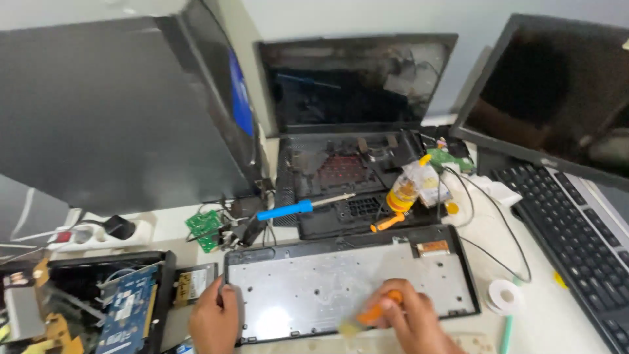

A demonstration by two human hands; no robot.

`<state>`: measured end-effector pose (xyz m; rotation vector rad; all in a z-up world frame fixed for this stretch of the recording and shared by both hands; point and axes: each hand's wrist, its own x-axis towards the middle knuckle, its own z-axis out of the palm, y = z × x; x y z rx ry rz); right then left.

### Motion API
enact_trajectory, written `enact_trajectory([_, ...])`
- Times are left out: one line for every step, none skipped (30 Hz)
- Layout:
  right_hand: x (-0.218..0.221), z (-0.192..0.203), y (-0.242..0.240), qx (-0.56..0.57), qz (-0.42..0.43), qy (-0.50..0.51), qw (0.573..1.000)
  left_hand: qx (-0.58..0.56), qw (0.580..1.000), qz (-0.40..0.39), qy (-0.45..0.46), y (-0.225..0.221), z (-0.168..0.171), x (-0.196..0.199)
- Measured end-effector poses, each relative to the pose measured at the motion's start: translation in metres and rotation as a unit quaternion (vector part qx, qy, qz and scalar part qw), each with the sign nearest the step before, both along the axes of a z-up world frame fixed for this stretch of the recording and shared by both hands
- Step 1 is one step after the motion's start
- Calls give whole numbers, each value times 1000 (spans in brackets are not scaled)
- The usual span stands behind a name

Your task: Cleaning a keyboard frame with a brush and reassembling the internal rubber membrane on an electronics repair bench.

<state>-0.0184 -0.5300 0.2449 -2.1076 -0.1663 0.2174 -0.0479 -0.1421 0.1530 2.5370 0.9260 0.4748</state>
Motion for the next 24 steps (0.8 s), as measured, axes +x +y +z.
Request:
enact_trajectory([1, 15, 22, 91, 31, -108, 989, -21, 1000, -9, -3, 0, 2, 2])
enact_trajectory([-3, 28, 45, 183, 61, -208, 959, -40, 999, -18, -2, 1, 4, -3])
enact_trajectory([3, 18, 63, 188, 68, -208, 958, -37, 999, -11, -3, -2, 16, -4])
enact_trajectory([10, 9, 81, 223, 197, -260, 918, -56, 998, -12, 30, -6, 28, -2])
enact_trajectory([17, 0, 98, 253, 323, -306, 859, -75, 995, -12, 62, -10, 40, 1])
enact_trajectory([11, 22, 116, 253, 324, -310, 857, -73, 996, -11, 58, -8, 36, -1])
enact_trajectory([5, 44, 133, 141, 391, -368, 832, -68, 997, -8, 32, -7, 32, -2])
enact_trajectory([-3, 65, 148, 24, 448, -415, 792, -64, 998, -6, 8, -7, 27, -4])
enact_trajectory([0, 56, 156, 24, 448, -416, 791, -64, 998, -6, 6, -6, 22, -3])
enact_trajectory([2, 48, 163, -42, 436, -450, 778, -44, 999, -12, -15, -5, 17, -4])
enact_trajectory([4, 39, 171, -107, 420, -481, 762, -24, 999, -17, -37, -3, 12, -4])
enact_trajectory([10, 42, 165, -107, 420, -482, 762, -24, 999, -17, -37, -3, 15, -4])
enact_trajectory([16, 45, 158, -128, 412, -516, 740, -42, 999, -13, -20, -4, 19, -3])
enact_trajectory([22, 48, 151, -149, 405, -549, 716, -62, 998, -7, -2, -6, 22, -3])
enact_trajectory([26, 34, 136, -148, 407, -548, 715, -63, 998, -6, -1, -5, 25, -3])
enact_trajectory([28, 20, 120, -180, 426, -453, 762, -63, 998, -16, -4, -5, 27, -4])
enact_trajectory([31, 6, 104, -209, 442, -352, 798, -62, 998, -26, -7, -5, 28, -4])
enact_trajectory([57, -40, 72, -210, 444, -352, 797, -64, 998, -24, -7, -3, 24, -3])
enact_trajectory([74, -85, 27, -206, 350, -330, 852, -46, 999, -26, -8, -2, 19, -2])
enact_trajectory([75, -128, -28, -198, 251, -301, 899, -26, 999, -29, -7, 0, 15, -4])
enact_trajectory([75, -105, -45, -198, 252, -298, 899, -27, 999, -28, -4, 1, 15, -6])
enact_trajectory([78, -82, -64, -314, 107, -323, 886, -24, 999, -28, 3, 1, 15, -4])
enact_trajectory([80, -58, -83, -418, -41, -339, 842, -21, 999, -29, 10, 1, 15, -3])
enact_trajectory([70, -23, -71, -420, -43, -337, 841, -23, 999, -31, 10, 0, 16, -2])
